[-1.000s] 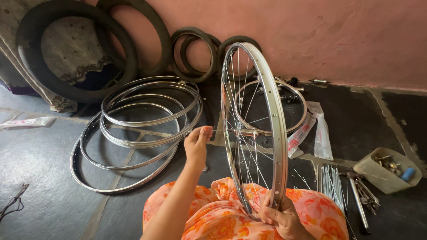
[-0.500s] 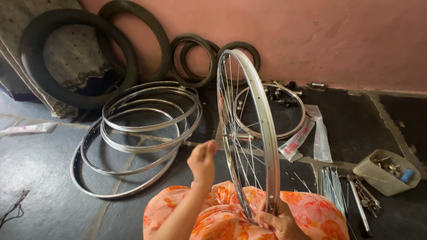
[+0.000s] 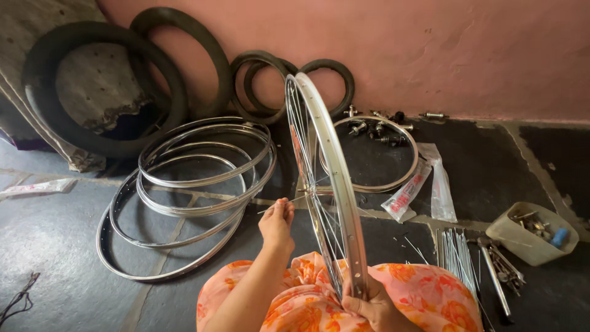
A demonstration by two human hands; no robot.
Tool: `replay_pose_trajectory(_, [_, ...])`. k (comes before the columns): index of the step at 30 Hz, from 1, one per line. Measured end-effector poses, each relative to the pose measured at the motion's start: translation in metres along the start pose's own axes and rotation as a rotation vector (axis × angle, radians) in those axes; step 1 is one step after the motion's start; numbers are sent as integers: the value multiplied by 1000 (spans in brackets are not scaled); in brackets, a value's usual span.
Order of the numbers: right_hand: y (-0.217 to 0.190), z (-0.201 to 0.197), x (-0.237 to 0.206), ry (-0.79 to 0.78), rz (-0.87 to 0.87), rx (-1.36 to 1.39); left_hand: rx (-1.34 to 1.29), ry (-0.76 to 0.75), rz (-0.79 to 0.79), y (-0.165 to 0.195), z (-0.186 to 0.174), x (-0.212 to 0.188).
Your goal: The person assembles a bicycle wheel by inserting spokes through the hub and rim, then tightening them with nipples. The person rotates the wheel to access different spoke holes and continues the process.
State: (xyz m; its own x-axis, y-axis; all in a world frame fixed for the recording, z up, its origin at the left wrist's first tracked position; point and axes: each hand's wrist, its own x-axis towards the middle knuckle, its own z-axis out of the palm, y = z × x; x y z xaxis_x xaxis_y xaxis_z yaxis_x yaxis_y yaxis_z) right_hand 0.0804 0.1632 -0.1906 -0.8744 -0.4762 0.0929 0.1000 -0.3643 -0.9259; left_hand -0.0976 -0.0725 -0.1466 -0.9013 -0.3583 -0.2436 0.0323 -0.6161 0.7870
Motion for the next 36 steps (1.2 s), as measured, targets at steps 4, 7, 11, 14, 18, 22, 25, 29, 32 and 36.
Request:
replay_pose_trajectory(4, [-3,0,-1,43,94,-126,204,-148,261,-14,12,1])
replay_pose_trajectory(7, [-2,1,-11,61,91,-153,248,-182,142,-29,6,9])
replay_pose_trajectory(11, [7,-2,-7,82,58,-74,258,-261,-38,-29,20,18])
replay_pose_trajectory(14, [13,-5,-10,28,4,-18,334,-246,-218,-16,31,-27])
replay_pose_trajectory(18, [13,0,-11,69,88,50,474,-523,216,27,47,-128])
replay_pose_trajectory(22, [12,30,13,-9,21,43,757,-725,854,64,69,-198])
replay_pose_trajectory(25, [-8,27,20,-172,-140,-291,906,-577,859,89,85,-190])
replay_pose_trajectory(29, [-34,0,75,-88,-446,-458,953,-607,804,126,72,-158])
replay_pose_trajectory(32, [-59,-44,125,397,-542,-1183,902,-819,874,161,63,-121])
replay_pose_trajectory(36, [-67,-80,164,416,-535,-1580,886,-968,517,192,66,-79])
